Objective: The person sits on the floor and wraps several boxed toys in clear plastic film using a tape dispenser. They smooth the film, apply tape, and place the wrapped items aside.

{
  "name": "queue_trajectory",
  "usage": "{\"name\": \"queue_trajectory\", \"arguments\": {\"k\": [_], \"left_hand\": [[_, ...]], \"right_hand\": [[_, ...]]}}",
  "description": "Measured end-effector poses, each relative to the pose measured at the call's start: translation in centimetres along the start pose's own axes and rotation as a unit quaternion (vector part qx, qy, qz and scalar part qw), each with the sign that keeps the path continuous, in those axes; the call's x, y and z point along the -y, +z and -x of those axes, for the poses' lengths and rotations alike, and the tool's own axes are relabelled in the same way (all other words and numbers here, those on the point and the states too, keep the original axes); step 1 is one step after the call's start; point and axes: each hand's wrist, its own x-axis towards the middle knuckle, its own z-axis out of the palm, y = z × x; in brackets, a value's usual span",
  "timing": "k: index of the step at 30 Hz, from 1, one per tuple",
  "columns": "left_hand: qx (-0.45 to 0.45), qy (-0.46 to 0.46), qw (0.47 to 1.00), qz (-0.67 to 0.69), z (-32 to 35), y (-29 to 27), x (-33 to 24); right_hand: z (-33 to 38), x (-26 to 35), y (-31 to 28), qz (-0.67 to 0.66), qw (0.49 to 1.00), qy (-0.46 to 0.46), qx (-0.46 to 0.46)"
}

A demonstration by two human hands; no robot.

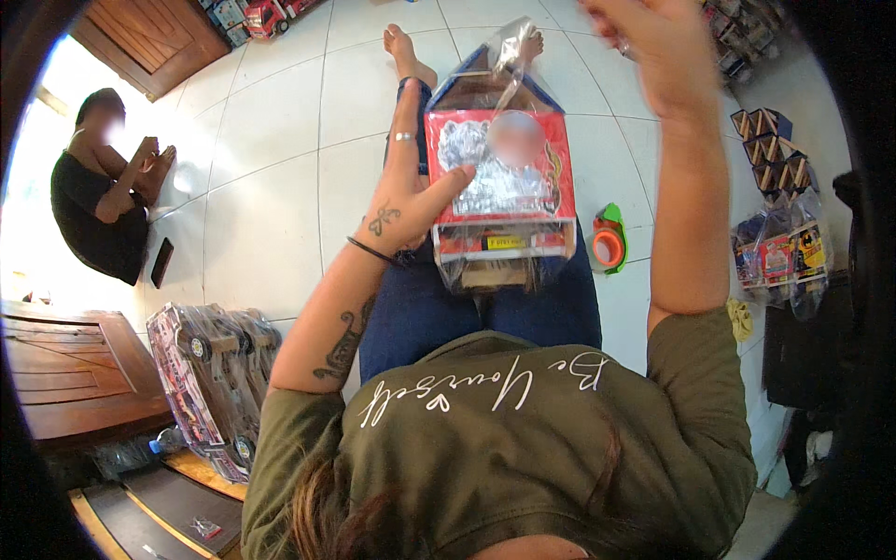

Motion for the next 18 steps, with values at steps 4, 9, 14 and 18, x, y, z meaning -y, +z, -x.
{"name": "queue_trajectory", "arguments": {"k": [4, 9, 14, 18], "left_hand": [[0.077, 0.171, 0.890, -0.415, -0.1, -1.4, -3.2], [0.147, 0.152, 0.833, -0.512, 2.0, -0.2, -5.6], [0.129, 0.165, 0.855, -0.474, 2.4, 0.1, -5.7], [0.150, 0.161, 0.839, -0.497, 2.8, -0.2, -5.5]], "right_hand": [[3.1, -2.1, -1.2, 0.199, 0.979, -0.043, -0.003], [9.0, -5.7, 3.0, 0.403, 0.884, -0.175, 0.159], [12.1, -4.7, 2.4, 0.380, 0.886, -0.172, 0.205], [11.9, -5.0, 1.7, 0.196, 0.957, -0.153, 0.152]]}}
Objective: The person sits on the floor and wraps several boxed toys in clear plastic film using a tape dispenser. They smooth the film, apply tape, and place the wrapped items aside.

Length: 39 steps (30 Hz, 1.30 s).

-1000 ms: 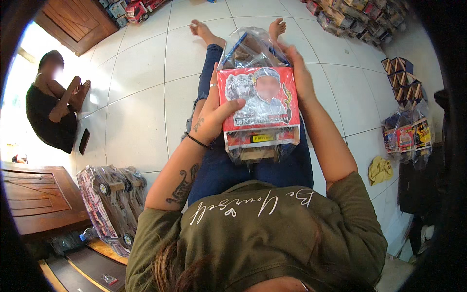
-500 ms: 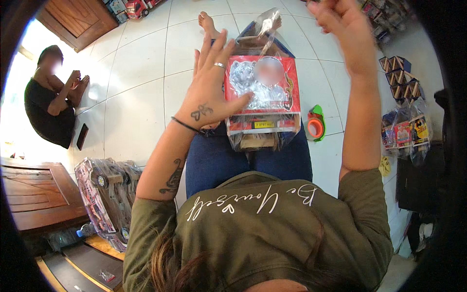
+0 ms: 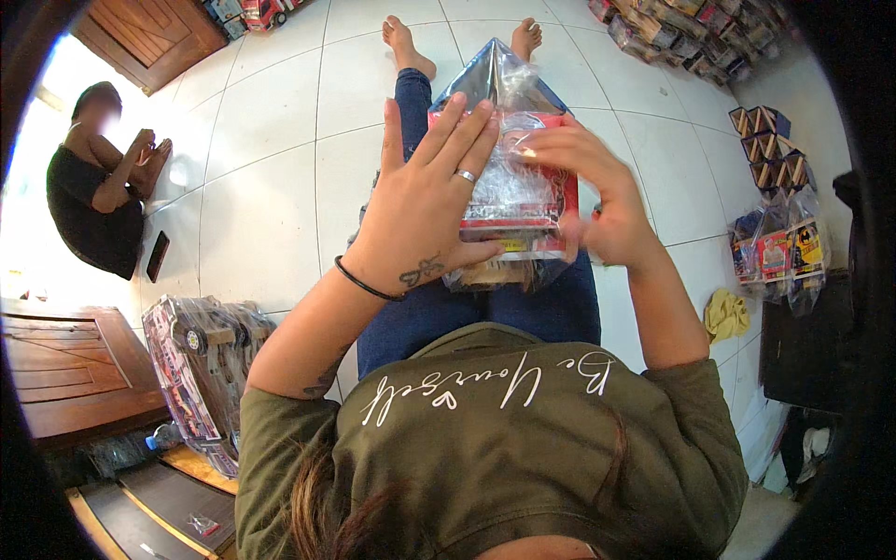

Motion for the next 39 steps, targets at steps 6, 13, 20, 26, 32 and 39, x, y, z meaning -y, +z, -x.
{"name": "queue_trajectory", "arguments": {"k": [6, 13, 20, 26, 32, 39], "left_hand": [[-0.071, -0.022, 0.992, 0.105, 0.5, 0.7, -0.2], [-0.105, -0.025, 0.988, 0.114, 0.3, 0.9, -0.1], [-0.086, -0.028, 0.990, 0.104, 0.4, 0.8, -0.3], [-0.094, -0.027, 0.990, 0.103, 0.4, 0.9, -0.3], [-0.091, -0.036, 0.990, 0.100, 0.3, 0.8, -0.2], [-0.082, -0.032, 0.991, 0.101, 0.3, 0.7, -0.2]], "right_hand": [[-1.3, -1.5, 0.5, 0.165, 0.973, 0.030, -0.156], [-3.4, -1.0, 2.0, 0.233, 0.971, -0.034, -0.041], [-1.2, 0.2, 1.1, 0.070, 0.997, 0.021, -0.026], [-1.3, -0.8, 1.1, 0.191, 0.979, 0.010, -0.064], [-2.1, -0.3, 2.6, 0.238, 0.971, -0.004, -0.007], [-0.2, 0.1, 0.9, -0.008, 0.997, 0.073, -0.028]]}}
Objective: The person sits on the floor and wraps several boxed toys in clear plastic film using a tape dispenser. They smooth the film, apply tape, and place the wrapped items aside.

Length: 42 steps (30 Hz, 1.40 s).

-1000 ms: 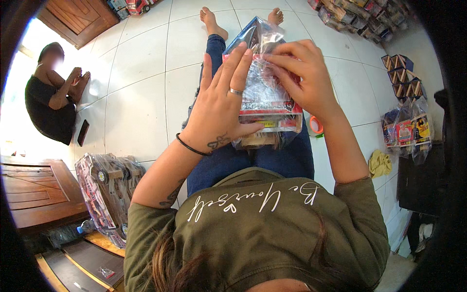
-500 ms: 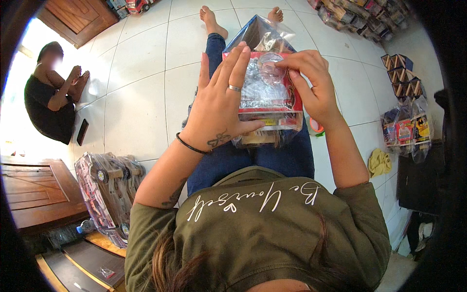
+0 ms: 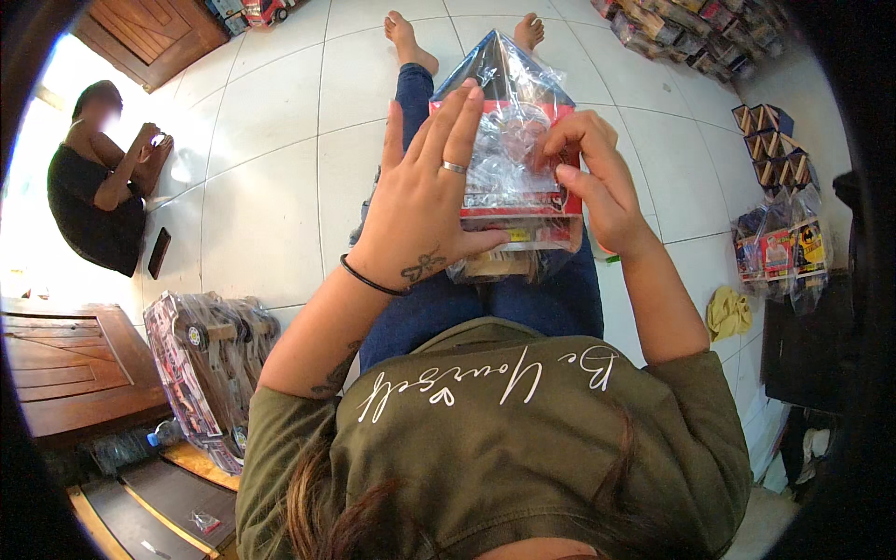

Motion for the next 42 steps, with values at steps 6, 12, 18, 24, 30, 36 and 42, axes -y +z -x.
{"name": "queue_trajectory", "arguments": {"k": [6, 12, 18, 24, 30, 36, 42], "left_hand": [[0.017, 0.008, 0.999, -0.031, -0.1, 0.0, -0.3], [0.049, 0.016, 0.994, -0.092, -0.1, -1.0, -0.3], [0.067, 0.048, 0.990, -0.114, 0.4, -1.0, -0.6], [-0.020, 0.027, 0.999, 0.008, 0.0, -0.5, -0.1], [0.028, 0.052, 0.998, -0.022, -0.5, 0.0, 0.6], [0.000, 0.008, 1.000, 0.027, 0.2, 0.1, 0.3], [0.054, 0.023, 0.996, -0.061, -0.4, -0.5, 0.2]], "right_hand": [[-0.2, -0.1, 1.1, 0.133, 0.982, -0.013, -0.132], [0.3, 1.0, 0.8, 0.217, 0.971, -0.098, 0.030], [-1.1, 0.6, -2.0, 0.062, 0.984, -0.016, -0.169], [0.3, 2.5, 2.4, 0.143, 0.979, -0.131, 0.072], [2.4, 1.5, 2.2, -0.057, 0.998, 0.023, -0.006], [-0.9, 0.5, -0.2, 0.183, 0.973, 0.023, -0.140], [0.1, 0.7, 2.5, 0.214, 0.972, -0.094, 0.010]]}}
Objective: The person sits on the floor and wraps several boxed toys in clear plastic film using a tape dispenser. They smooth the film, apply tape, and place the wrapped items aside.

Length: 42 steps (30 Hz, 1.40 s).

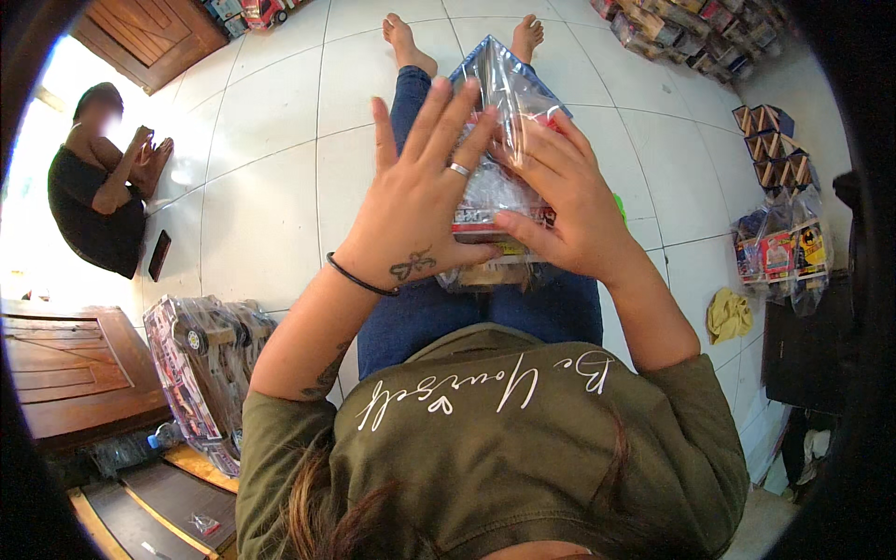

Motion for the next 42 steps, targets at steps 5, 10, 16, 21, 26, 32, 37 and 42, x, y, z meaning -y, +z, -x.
{"name": "queue_trajectory", "arguments": {"k": [5, 10, 16, 21, 26, 32, 37, 42], "left_hand": [[0.019, 0.044, 0.999, -0.011, 0.5, -0.8, -0.8], [0.024, 0.044, 0.999, -0.012, 1.8, -0.5, -1.4], [-0.086, 0.032, 0.991, 0.099, 0.9, 0.3, -0.9], [0.023, 0.147, 0.988, -0.041, -1.3, -0.5, -0.9], [0.071, 0.096, 0.991, -0.059, -0.3, -0.4, -3.0], [0.037, 0.042, 0.992, -0.110, 2.7, 1.8, -4.8], [-0.002, 0.059, 0.991, -0.117, 3.1, 2.5, -4.4], [-0.007, 0.065, 0.990, -0.126, 2.4, 2.5, -3.8]], "right_hand": [[1.2, -1.1, -2.7, -0.046, 0.997, -0.052, 0.043], [-0.8, -0.9, -4.3, -0.129, 0.985, 0.032, -0.110], [1.2, 2.3, -0.7, -0.076, 0.997, -0.015, -0.018], [1.7, 2.6, -0.4, -0.032, 0.999, 0.014, -0.011], [4.2, -1.4, -0.9, -0.222, 0.973, 0.001, -0.068], [20.4, -17.3, 5.0, 0.178, 0.816, 0.548, -0.043], [35.7, -23.8, 13.7, -0.010, 0.670, 0.739, 0.074], [31.1, -24.3, 13.2, -0.184, 0.588, 0.741, -0.265]]}}
